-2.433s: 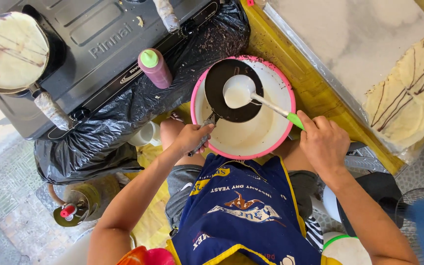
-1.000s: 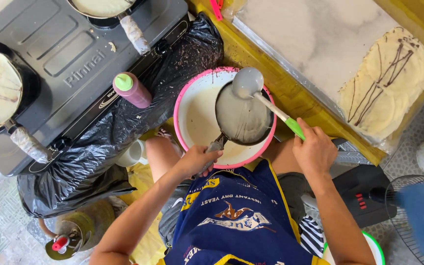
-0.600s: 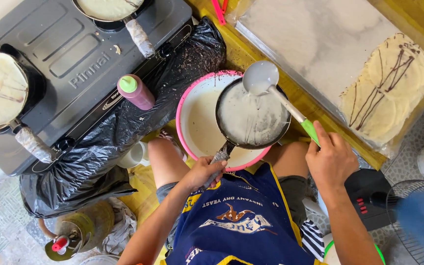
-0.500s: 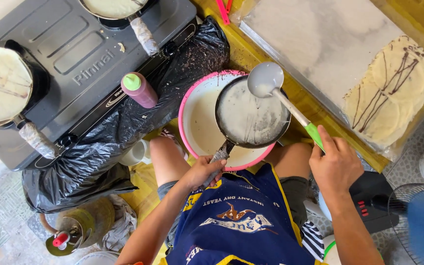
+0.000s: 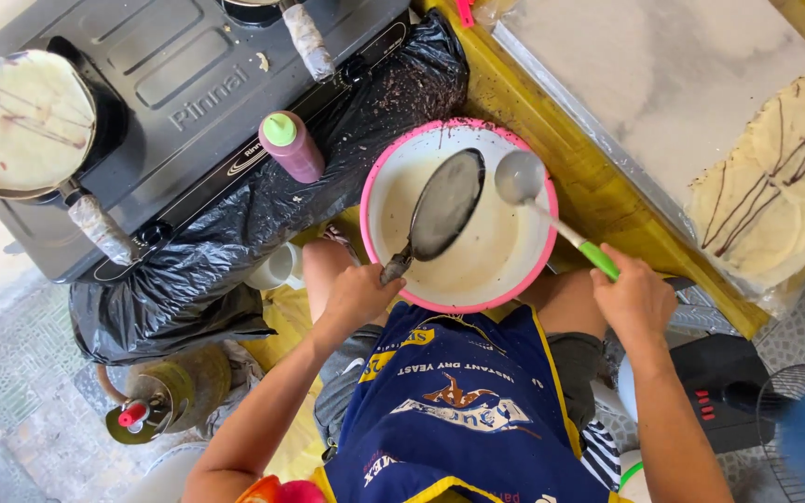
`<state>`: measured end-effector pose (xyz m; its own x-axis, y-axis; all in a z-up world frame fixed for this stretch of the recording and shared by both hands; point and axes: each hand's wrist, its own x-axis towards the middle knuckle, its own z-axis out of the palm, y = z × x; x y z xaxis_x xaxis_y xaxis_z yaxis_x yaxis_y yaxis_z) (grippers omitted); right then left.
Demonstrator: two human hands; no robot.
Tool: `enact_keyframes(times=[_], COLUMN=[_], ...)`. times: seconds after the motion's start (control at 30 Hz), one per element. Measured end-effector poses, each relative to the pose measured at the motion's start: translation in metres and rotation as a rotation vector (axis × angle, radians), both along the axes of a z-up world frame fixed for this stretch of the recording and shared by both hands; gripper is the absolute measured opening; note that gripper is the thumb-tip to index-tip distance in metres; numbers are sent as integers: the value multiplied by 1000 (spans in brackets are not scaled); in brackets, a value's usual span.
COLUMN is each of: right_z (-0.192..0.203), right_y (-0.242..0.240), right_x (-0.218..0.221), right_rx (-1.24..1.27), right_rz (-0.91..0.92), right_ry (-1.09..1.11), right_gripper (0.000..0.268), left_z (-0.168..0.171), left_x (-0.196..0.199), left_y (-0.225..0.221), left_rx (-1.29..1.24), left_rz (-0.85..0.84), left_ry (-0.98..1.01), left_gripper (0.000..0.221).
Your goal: Preparing crepes by pouring batter into pans, swirling to coat, and cooking them on a gas stove.
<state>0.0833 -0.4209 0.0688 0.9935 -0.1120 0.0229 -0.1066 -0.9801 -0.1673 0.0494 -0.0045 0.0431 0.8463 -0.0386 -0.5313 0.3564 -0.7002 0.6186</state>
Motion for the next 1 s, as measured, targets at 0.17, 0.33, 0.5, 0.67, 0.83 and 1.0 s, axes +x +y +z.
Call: enact_keyframes(times=[0.17,0.33,0.5,0.67,0.83,1.0], right_z=[-91,-63,-113,-74,32,50], right_y=[13,60,45,63,172,375], right_x=[-6,-13,-13,-9,16,26], right_rx=[-268,-181,-259,-206,-315,854], right_rz=[109,142,271,280,213,461], right_ry=[455,611,594,724,617,759], right_gripper=[39,43,44,50,41,41], left_z=[-43,-36,-91,-111,-46,-76], left_x=[-26,-38,-35,-43,-29,-49], left_y=[0,-9,-14,-18,-16,-66], left_rx=[907,988,984,487,-140,-843], left_rz=[-196,-175,-138,-50,202,416], left_ry=[-898,-1083,-980,-459,76,244], left_gripper=[36,26,19,38,45,47])
